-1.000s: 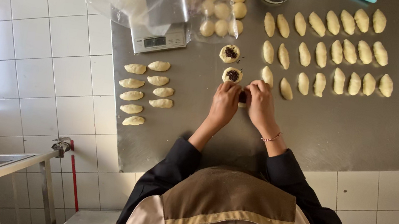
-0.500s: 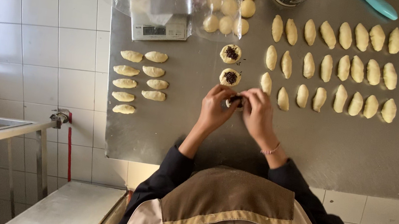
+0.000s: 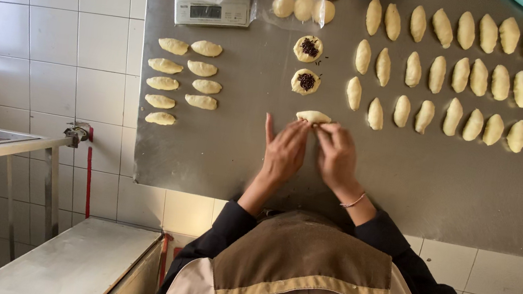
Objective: The person prepares bread by flattening dough rounds, adding a dark filling with a spoon, and rolling the dough into cylinders on a metal table.
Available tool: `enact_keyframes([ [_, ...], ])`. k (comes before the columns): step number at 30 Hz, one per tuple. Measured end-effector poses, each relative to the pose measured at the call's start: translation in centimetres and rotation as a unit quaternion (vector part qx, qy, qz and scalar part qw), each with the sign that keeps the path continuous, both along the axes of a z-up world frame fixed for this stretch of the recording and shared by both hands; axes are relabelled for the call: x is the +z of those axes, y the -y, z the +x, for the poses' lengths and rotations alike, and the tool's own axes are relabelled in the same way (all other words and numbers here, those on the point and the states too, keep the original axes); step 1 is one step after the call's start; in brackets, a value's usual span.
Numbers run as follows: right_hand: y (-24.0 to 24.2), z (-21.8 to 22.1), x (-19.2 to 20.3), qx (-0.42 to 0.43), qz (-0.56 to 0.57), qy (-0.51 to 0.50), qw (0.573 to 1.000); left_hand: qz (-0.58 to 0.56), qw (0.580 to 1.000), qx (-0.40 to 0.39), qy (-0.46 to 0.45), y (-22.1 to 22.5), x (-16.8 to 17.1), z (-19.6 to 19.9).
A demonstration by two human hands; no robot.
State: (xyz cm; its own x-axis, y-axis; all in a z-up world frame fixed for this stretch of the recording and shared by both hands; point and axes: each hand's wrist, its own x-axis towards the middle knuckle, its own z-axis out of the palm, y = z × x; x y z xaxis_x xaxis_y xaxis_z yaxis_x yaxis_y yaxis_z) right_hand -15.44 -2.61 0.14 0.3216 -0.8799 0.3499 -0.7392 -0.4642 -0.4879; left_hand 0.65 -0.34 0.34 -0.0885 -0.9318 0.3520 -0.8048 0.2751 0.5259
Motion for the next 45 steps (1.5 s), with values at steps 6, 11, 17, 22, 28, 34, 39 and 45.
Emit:
enact_keyframes([
  [6,-0.3,0.3,-0.1,0.013,-0.032,0.041,0.999,0.022,0.998,-0.063,-0.022,0.6,-2.3,0.4],
  [11,-3.0,1.2,-0.2,0.015,-0.061,-0.016,0.998,0.008,0.997,-0.073,0.012,-2.7,-3.1,-0.3],
  [17,-4.1,1.3,-0.9,0.026,-0.042,-0.107,0.993,0.021,0.995,-0.072,0.065,-3.2,-2.6,-1.1],
  [22,-3.9,0.2,-0.6,-0.015,-0.037,-0.073,0.997,0.122,0.990,-0.059,0.042,-2.4,-2.3,-0.3],
  [28,-4.5,0.3,-0.5,0.020,-0.042,-0.067,0.997,0.027,0.993,-0.090,0.071,-3.7,-2.9,-0.2],
  [34,-2.8,0.7,0.4,0.011,-0.040,0.067,0.997,-0.009,0.999,-0.027,-0.017,-1.5,-1.6,0.4],
  [39,-1.5,0.4,1.6,0.076,0.004,0.068,0.995,0.071,0.987,-0.105,-0.096,-0.7,-0.8,0.4],
  [45,-2.5,-0.2,0.9,0.078,0.050,0.066,0.993,0.119,0.986,-0.106,-0.045,-0.9,0.9,2.9],
])
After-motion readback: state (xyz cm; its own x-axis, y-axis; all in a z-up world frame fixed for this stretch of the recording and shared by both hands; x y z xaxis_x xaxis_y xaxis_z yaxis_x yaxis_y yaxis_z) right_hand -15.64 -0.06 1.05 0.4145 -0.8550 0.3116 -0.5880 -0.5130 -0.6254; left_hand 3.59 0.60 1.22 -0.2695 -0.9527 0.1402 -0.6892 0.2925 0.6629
